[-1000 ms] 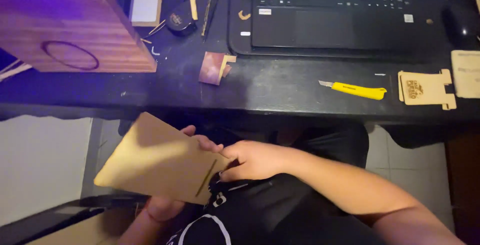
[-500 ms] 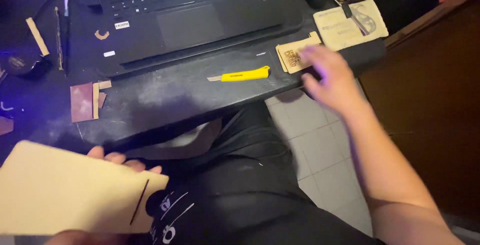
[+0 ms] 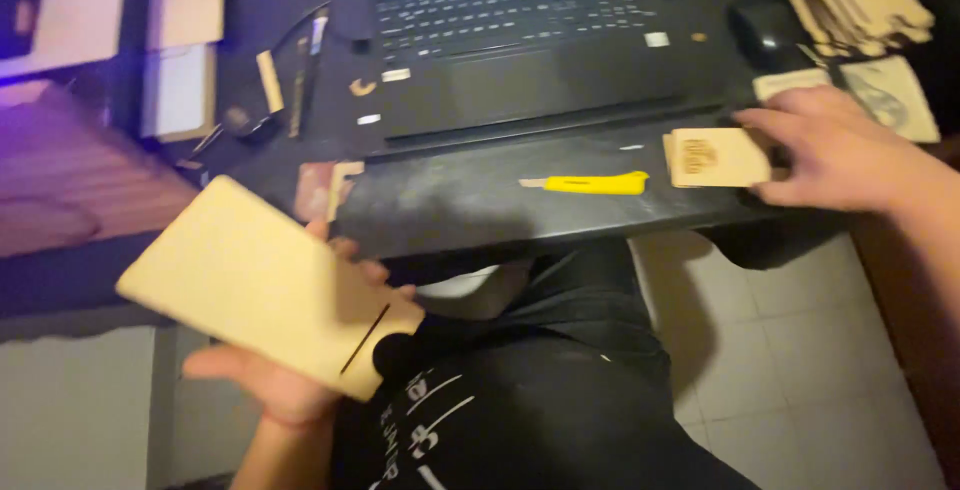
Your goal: Finishing and test-fitting laser-cut wooden components for a stand using a utility knife and sandpaper.
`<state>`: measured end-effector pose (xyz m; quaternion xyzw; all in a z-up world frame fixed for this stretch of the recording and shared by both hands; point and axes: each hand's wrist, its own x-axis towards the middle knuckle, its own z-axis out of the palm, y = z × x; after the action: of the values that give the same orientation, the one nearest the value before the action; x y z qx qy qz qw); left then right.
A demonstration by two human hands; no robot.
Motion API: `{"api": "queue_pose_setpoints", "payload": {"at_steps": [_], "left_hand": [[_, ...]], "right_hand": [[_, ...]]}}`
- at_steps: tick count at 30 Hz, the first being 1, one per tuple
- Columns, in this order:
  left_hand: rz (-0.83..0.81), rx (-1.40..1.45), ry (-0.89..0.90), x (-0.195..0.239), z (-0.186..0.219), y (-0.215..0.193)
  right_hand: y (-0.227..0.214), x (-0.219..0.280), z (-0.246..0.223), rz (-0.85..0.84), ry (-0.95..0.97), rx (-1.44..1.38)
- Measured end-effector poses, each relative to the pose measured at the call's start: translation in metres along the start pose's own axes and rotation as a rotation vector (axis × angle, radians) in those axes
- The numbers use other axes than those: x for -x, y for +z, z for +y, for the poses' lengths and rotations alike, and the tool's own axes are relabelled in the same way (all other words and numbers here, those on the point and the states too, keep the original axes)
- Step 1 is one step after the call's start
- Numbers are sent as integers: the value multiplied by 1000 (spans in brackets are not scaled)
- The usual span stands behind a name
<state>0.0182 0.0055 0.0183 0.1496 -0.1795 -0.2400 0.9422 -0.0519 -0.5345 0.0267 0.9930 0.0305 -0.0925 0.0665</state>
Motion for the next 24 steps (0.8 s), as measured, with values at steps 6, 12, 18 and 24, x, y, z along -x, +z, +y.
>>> {"api": "queue_pose_setpoints", "payload": {"at_steps": [6,12,18,24], "left_hand": [[25,-58,19,-19,7,-2],[-60,185,-55,-34,12,-2],[-35,-261,90,-43,2,9],[-7,-512,203,-40,-10,5]], "right_hand": [[7,25,-2,358,-86,-175],[-50,24,-143,364,-244,-601],[-95,-2,-255,355,-388,-318],[-101,-10,-289,370,-423,-370]]}}
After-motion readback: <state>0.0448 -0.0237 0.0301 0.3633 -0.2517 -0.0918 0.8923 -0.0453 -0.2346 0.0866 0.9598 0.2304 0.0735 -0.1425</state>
